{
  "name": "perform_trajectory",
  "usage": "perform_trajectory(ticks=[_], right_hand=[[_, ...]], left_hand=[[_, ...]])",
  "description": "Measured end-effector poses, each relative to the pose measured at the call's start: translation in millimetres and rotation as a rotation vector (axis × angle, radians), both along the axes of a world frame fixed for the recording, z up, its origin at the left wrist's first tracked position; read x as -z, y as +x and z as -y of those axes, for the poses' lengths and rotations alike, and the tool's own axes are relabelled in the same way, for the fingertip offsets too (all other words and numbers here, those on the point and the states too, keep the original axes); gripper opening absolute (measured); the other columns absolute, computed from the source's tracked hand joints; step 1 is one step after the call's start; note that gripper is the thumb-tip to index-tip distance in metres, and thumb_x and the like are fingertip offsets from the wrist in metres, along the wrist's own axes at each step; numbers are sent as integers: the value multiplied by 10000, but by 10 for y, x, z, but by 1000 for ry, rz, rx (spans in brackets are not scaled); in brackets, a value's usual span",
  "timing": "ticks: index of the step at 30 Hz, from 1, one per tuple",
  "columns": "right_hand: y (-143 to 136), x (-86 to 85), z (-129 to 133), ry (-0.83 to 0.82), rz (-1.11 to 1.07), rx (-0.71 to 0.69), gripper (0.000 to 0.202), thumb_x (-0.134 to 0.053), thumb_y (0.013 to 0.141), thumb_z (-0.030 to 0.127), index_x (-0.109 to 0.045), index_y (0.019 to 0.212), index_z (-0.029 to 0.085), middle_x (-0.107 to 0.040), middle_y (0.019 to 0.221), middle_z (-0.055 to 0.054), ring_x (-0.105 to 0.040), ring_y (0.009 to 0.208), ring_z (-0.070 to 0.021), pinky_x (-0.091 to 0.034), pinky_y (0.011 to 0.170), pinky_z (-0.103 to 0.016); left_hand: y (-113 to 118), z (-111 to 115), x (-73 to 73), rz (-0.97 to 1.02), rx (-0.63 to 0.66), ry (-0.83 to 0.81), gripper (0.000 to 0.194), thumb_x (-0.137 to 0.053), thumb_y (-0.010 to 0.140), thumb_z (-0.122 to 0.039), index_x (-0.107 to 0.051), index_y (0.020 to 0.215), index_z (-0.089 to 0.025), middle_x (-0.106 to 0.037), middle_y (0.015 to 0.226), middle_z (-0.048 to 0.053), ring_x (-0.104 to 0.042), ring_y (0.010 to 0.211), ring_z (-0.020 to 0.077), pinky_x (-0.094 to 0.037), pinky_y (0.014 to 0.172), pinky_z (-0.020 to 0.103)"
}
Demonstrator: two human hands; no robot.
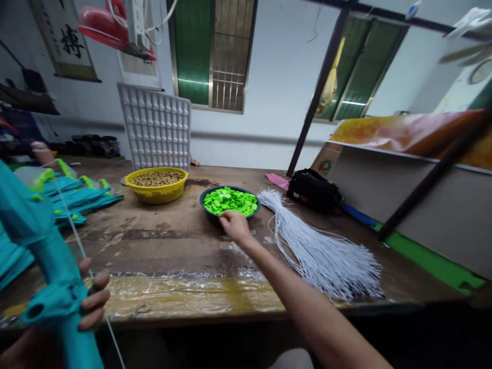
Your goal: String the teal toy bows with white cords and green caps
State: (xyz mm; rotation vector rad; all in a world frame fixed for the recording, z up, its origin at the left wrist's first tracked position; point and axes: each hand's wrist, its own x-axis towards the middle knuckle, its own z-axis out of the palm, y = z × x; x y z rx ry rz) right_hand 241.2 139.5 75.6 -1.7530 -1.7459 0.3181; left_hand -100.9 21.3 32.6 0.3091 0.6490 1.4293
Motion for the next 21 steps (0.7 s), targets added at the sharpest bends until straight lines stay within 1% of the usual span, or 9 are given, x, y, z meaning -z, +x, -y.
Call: perform_trajectory(ticks=[2, 5, 7, 9, 10, 12, 16, 19, 21], right_hand=[[240, 17, -381, -3, 97, 120, 187, -637, 998, 326, -677, 1063, 155, -692, 1111, -66, -672, 995, -205, -568, 901, -416], [456, 69, -796, -75, 211, 208, 227, -647, 993, 328, -660, 1134, 152, -668, 1177, -81, -660, 1042, -226, -564, 920, -443], [543, 141, -987, -140, 272, 235, 235, -662, 984, 326, -657, 1138, 149, -668, 1172, -77, -662, 1038, -228, -566, 916, -446], [613, 226, -1117, -191, 324, 253, 210, -669, 978, 315, -670, 1092, 138, -675, 1138, -79, -664, 1032, -225, -565, 910, -429], [643, 266, -1161, -206, 345, 266, 196, -670, 978, 311, -675, 1071, 139, -677, 1129, -82, -663, 1034, -223, -562, 911, -419], [687, 327, -1211, -223, 373, 301, 177, -671, 977, 312, -682, 1036, 145, -678, 1114, -82, -661, 1027, -219, -558, 908, -403], [706, 382, -1214, -174, 349, 352, 140, -664, 977, 298, -679, 995, 160, -682, 1070, -63, -659, 987, -210, -549, 904, -409], [696, 383, -1157, -30, 266, 366, 153, -621, 1002, 297, -665, 1073, 170, -666, 1130, -74, -642, 1033, -223, -530, 940, -426], [698, 365, -1107, 53, 190, 368, 178, -604, 1012, 313, -655, 1119, 179, -657, 1162, -79, -638, 1045, -224, -531, 942, -419]], left_hand=[[-59, -114, -70, 85, -16, -9, 560, -623, 817, -117, -628, 1353, -278, -726, 1025, 111, -640, 672, 150, -580, 534, 224], [-42, -244, -114, 159, 169, -37, 400, -489, 887, -98, -682, 1233, -150, -617, 729, 76, -491, 514, 98, -491, 461, 169], [-15, -313, -87, 187, 276, -5, 351, -534, 895, -165, -675, 1215, -129, -647, 812, 112, -414, 486, 76, -421, 400, 140], [-5, -362, -33, 223, 304, 54, 422, -640, 866, -286, -645, 1257, -130, -672, 1061, 187, -442, 546, 84, -380, 365, 125], [-9, -377, -2, 242, 312, 81, 499, -687, 844, -359, -629, 1277, -119, -656, 1154, 207, -469, 589, 98, -374, 355, 123], [-30, -389, 55, 273, 355, 94, 685, -735, 804, -530, -606, 1301, -78, -637, 1216, 223, -496, 651, 124, -373, 342, 126], [-74, -362, 136, 335, 391, 142, 936, -690, 702, -794, -603, 1324, -101, -617, 1288, 224, -512, 709, 140, -415, 366, 134], [-71, -315, 175, 340, 393, 202, 992, -629, 670, -861, -622, 1306, -99, -593, 1328, 250, -533, 736, 149, -422, 368, 133], [-50, -267, 211, 327, 385, 229, 951, -644, 659, -848, -652, 1269, -119, -581, 1350, 244, -562, 782, 168, -423, 374, 130]])
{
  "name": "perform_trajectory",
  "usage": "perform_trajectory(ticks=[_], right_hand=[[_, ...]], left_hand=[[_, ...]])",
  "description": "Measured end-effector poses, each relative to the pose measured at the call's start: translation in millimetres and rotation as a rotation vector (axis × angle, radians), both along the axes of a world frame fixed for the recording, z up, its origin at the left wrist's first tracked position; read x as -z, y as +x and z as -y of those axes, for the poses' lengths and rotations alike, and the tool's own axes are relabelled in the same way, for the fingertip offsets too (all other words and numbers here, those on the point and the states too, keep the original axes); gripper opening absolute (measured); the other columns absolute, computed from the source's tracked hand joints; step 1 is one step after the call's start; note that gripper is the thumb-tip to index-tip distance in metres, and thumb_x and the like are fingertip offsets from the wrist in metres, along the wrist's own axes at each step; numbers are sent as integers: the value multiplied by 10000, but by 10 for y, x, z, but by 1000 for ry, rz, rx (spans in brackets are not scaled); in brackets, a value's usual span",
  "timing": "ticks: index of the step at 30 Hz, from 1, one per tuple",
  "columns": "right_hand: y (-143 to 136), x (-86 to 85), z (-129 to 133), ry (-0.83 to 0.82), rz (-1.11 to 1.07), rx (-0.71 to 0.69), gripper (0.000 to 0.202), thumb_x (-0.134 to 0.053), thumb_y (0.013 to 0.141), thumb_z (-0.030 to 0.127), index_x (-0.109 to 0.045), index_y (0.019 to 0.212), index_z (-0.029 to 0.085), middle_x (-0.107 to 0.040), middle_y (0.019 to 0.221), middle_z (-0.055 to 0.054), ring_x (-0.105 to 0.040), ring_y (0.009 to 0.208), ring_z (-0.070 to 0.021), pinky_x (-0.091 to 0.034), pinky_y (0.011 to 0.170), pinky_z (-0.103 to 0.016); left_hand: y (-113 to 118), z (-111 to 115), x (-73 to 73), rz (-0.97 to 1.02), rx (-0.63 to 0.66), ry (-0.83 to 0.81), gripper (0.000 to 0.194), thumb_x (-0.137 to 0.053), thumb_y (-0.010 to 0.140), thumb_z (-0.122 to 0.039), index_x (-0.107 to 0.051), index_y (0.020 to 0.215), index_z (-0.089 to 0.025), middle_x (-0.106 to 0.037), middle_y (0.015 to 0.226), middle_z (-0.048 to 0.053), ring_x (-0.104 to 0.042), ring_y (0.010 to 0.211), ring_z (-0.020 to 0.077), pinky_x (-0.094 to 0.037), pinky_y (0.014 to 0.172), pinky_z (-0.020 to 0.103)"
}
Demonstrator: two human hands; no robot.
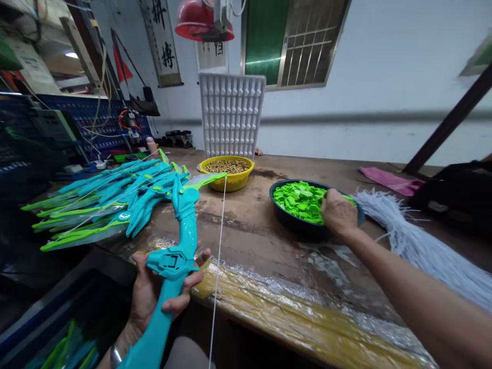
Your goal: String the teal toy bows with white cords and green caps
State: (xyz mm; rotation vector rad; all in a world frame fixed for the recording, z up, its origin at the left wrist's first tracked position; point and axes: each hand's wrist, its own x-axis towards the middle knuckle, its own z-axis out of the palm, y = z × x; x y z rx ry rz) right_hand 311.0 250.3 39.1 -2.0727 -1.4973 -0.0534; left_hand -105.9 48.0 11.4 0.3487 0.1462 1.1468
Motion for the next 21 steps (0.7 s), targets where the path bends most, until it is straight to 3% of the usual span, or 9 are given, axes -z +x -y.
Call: perform_trajectory(ticks=[3, 6, 8, 11, 14, 16, 19, 21], right_hand=[[25, -49, 57, 58, -117, -30, 209, -640, 994, 333, -656, 1106, 157, -671, 1110, -65, -661, 975, -207, -565, 881, -412], [72, -93, 88, 98, -249, -68, 231, -649, 990, 352, -658, 1106, 152, -678, 1089, -59, -671, 921, -192, -586, 825, -385], [69, -116, 140, 136, -350, -100, 239, -651, 990, 358, -657, 1101, 147, -679, 1067, -53, -673, 896, -187, -591, 798, -371], [-83, -149, 346, 166, -547, -197, 241, -647, 992, 374, -661, 1032, 136, -682, 973, -32, -670, 816, -164, -588, 743, -337], [-417, -194, 720, 146, -775, -359, 294, -685, 955, 422, -665, 907, 133, -678, 832, -11, -657, 715, -143, -578, 691, -312], [-691, -239, 1040, 127, -916, -476, 372, -759, 861, 492, -663, 824, 134, -681, 768, -30, -660, 686, -157, -577, 685, -327], [-1093, -314, 1564, 101, -1090, -626, 439, -842, 698, 541, -648, 782, 157, -701, 805, -62, -679, 704, -192, -577, 717, -362], [-1314, -349, 1889, 100, -1148, -718, 380, -862, 671, 463, -636, 792, 182, -700, 863, -44, -678, 737, -193, -566, 737, -353]], left_hand=[[43, 83, 85, -22, -36, 53, 859, -746, 645, -755, -670, 1260, -159, -602, 1320, 211, -601, 838, 185, -441, 410, 130], [88, 125, 154, -72, 89, 81, 779, -778, 751, -623, -631, 1339, -134, -674, 1065, 152, -533, 608, 60, -440, 471, 114], [127, 131, 135, -158, 161, 55, 689, -737, 825, -582, -639, 1334, -127, -652, 898, 89, -439, 505, 3, -424, 501, 113], [221, 128, 0, -295, 137, 24, 603, -704, 850, -588, -695, 1241, -129, -619, 816, 70, -431, 492, 13, -395, 494, 128], [358, 82, -149, -334, 158, 37, 582, -723, 842, -571, -717, 1211, -121, -648, 819, 93, -456, 495, 32, -383, 489, 143], [459, 18, -204, -346, 191, 62, 588, -718, 842, -574, -723, 1211, -116, -676, 836, 118, -486, 516, 59, -394, 494, 158], [598, -60, -229, -384, 198, 100, 581, -685, 850, -600, -735, 1184, -127, -700, 889, 150, -533, 594, 112, -421, 514, 185], [672, -56, -231, -403, 181, 124, 538, -714, 836, -583, -750, 1137, -138, -701, 911, 142, -543, 629, 126, -431, 539, 200]])
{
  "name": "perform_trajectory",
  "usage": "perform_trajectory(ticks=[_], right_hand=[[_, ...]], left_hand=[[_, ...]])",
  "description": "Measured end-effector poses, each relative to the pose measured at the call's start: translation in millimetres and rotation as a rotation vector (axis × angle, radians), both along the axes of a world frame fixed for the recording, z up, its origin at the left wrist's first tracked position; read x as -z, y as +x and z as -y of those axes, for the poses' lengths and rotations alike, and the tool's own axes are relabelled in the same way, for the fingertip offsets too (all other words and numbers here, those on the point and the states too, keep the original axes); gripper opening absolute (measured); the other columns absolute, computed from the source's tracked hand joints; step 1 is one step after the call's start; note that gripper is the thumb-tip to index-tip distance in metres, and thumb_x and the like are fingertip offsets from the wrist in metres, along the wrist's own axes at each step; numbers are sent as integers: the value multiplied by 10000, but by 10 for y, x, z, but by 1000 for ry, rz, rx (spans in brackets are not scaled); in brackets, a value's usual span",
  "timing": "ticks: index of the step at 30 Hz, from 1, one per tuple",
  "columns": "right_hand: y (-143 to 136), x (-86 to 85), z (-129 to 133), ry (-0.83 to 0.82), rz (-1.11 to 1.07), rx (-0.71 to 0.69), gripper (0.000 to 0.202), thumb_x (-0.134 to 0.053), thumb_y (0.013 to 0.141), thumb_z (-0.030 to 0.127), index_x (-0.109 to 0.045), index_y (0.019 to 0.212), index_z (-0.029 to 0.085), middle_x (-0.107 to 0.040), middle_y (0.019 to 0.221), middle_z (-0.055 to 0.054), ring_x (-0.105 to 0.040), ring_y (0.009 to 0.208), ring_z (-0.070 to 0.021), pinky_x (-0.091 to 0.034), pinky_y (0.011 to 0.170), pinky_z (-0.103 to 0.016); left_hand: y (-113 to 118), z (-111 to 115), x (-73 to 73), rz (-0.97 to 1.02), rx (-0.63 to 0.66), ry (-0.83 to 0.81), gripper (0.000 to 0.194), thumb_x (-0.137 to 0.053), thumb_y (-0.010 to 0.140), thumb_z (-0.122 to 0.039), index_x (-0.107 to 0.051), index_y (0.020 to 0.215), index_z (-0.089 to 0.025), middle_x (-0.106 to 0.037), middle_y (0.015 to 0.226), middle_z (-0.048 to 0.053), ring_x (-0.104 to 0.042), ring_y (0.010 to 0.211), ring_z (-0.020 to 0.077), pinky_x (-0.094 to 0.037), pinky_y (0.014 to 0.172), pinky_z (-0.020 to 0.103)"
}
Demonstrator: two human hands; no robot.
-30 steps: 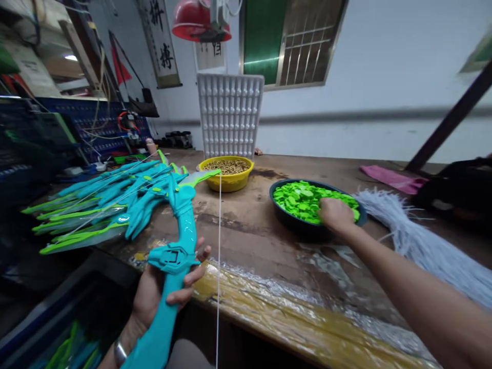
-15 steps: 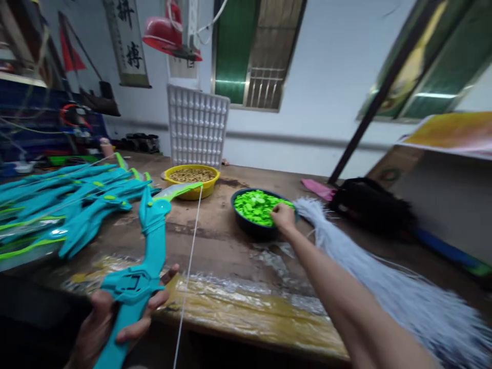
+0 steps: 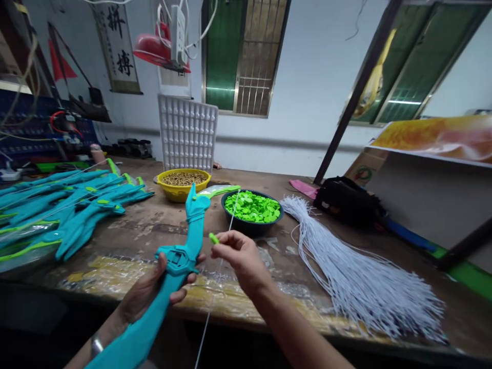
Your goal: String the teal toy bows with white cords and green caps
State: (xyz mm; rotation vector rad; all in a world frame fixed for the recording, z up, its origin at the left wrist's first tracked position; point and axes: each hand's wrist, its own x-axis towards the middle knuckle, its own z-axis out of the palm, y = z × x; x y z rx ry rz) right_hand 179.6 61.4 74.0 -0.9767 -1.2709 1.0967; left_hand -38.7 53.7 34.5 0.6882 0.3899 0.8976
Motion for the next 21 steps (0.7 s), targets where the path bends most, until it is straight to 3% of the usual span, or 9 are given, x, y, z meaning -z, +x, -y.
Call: perform_trajectory(ticks=[3, 6, 9, 13, 21], right_hand=[[-227, 10, 355, 202, 91, -21, 197, -819, 753, 267, -631, 757, 208, -685, 923, -20, -668, 868, -193, -524, 829, -331], [-335, 89, 510, 453, 282, 92, 160, -767, 822, 144, -646, 751, 222, -682, 945, -13, -649, 937, -193, -496, 854, -317], [-362, 164, 542, 602, 419, 176, 153, -727, 867, 115, -643, 818, 234, -688, 945, -25, -637, 931, -210, -511, 809, -332], [-351, 165, 555, 663, 530, 242, 137, -673, 904, 113, -637, 897, 245, -682, 982, -48, -631, 936, -233, -545, 786, -365], [-315, 109, 562, 904, 679, 265, 181, -618, 960, 130, -658, 1098, 241, -721, 984, -83, -645, 899, -253, -570, 792, -431]], left_hand=[[85, 96, -7, -3, -6, 58, 410, -833, 771, -442, -762, 1042, -142, -690, 892, 100, -511, 613, 104, -428, 585, 218], [148, 205, -15, -28, -1, 91, 376, -879, 716, -354, -751, 1009, -156, -659, 850, 55, -486, 599, 85, -404, 584, 219], [190, 234, 0, -74, -20, 113, 372, -872, 732, -378, -739, 1011, -171, -634, 831, 31, -524, 615, 91, -410, 577, 218], [214, 205, 1, -127, 14, 161, 349, -811, 797, -453, -713, 942, -150, -654, 773, 42, -572, 577, 107, -426, 537, 214], [238, 265, -202, -202, -46, 152, 352, -882, 726, -419, -728, 923, -171, -711, 788, 51, -637, 732, 159, -480, 594, 213]])
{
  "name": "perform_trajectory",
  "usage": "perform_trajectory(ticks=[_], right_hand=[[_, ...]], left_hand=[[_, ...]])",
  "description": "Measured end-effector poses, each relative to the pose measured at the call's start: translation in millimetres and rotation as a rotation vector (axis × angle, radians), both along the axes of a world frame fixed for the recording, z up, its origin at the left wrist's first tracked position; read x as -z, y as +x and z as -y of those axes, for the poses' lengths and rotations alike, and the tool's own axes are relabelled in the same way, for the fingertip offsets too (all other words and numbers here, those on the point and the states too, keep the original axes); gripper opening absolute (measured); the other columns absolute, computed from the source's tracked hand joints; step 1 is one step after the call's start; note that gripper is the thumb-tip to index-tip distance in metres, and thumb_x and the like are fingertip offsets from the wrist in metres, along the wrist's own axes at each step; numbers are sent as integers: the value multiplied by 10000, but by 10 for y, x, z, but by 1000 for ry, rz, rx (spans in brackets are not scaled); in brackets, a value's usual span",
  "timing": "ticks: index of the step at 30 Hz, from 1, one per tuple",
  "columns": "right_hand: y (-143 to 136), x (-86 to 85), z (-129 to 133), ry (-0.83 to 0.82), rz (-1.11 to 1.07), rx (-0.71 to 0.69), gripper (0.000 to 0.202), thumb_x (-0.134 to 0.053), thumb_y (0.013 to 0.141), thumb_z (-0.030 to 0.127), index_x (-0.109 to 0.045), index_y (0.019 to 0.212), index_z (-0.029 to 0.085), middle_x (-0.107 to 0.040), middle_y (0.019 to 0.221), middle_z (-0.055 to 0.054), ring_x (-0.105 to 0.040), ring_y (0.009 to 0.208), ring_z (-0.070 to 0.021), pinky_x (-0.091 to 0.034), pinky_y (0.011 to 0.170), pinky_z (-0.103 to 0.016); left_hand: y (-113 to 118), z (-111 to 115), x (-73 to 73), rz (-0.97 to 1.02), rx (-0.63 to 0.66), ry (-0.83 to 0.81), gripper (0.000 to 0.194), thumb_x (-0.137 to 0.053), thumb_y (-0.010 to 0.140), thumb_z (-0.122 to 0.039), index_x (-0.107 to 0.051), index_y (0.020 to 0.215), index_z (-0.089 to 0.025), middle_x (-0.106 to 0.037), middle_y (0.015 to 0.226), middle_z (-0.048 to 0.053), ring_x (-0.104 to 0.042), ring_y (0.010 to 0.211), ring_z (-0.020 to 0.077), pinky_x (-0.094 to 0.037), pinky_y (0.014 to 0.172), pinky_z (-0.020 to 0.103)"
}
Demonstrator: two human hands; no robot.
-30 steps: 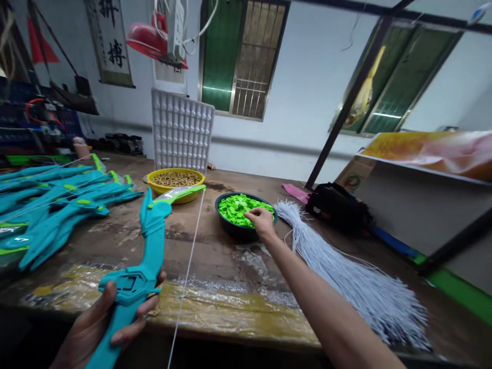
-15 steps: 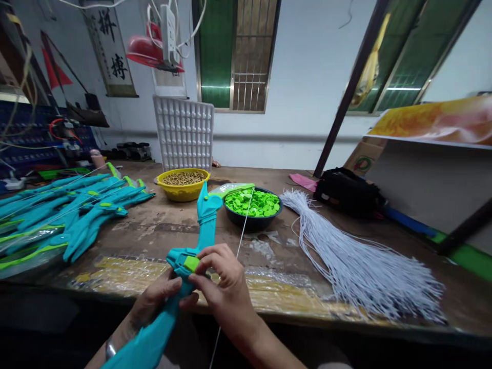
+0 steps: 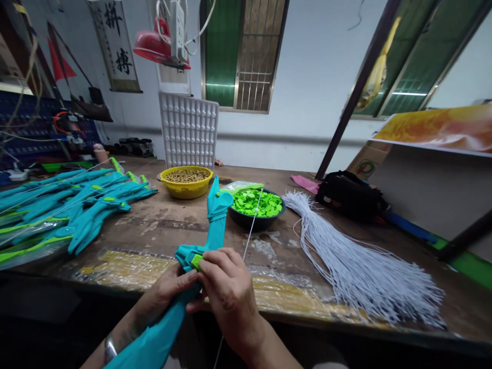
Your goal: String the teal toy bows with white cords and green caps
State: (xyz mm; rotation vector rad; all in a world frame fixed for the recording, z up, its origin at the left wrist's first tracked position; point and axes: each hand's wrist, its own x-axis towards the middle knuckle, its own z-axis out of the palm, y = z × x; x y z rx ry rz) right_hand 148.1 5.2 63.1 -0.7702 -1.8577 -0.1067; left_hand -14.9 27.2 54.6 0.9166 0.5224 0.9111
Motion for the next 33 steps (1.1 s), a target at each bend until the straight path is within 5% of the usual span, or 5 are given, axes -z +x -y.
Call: perform_trajectory(ticks=[12, 19, 33], right_hand=[[16, 10, -9, -3, -96, -50, 256, -668, 907, 72, -702, 1088, 250, -716, 1026, -84, -640, 945, -255, -582, 803, -415], [-12, -24, 15, -6, -124, -51, 279, -642, 911, 67, -706, 1087, 274, -716, 1045, -74, -659, 919, -246, -593, 732, -384], [103, -102, 29, 195, 197, -61, 199, -599, 953, 88, -636, 1138, 151, -732, 989, -165, -656, 822, -241, -621, 708, -402]], left_hand=[[-18, -21, -7, 2, 85, 86, 270, -776, 846, -406, -750, 897, -142, -704, 784, 65, -608, 650, 120, -446, 526, 176], [4, 16, 4, 124, 167, 2, 292, -807, 809, -409, -734, 940, -158, -673, 749, 44, -583, 586, 104, -416, 484, 165], [-40, 60, 11, -295, 66, 113, 542, -699, 803, -672, -567, 975, -175, -673, 678, 23, -591, 515, 131, -447, 510, 231]])
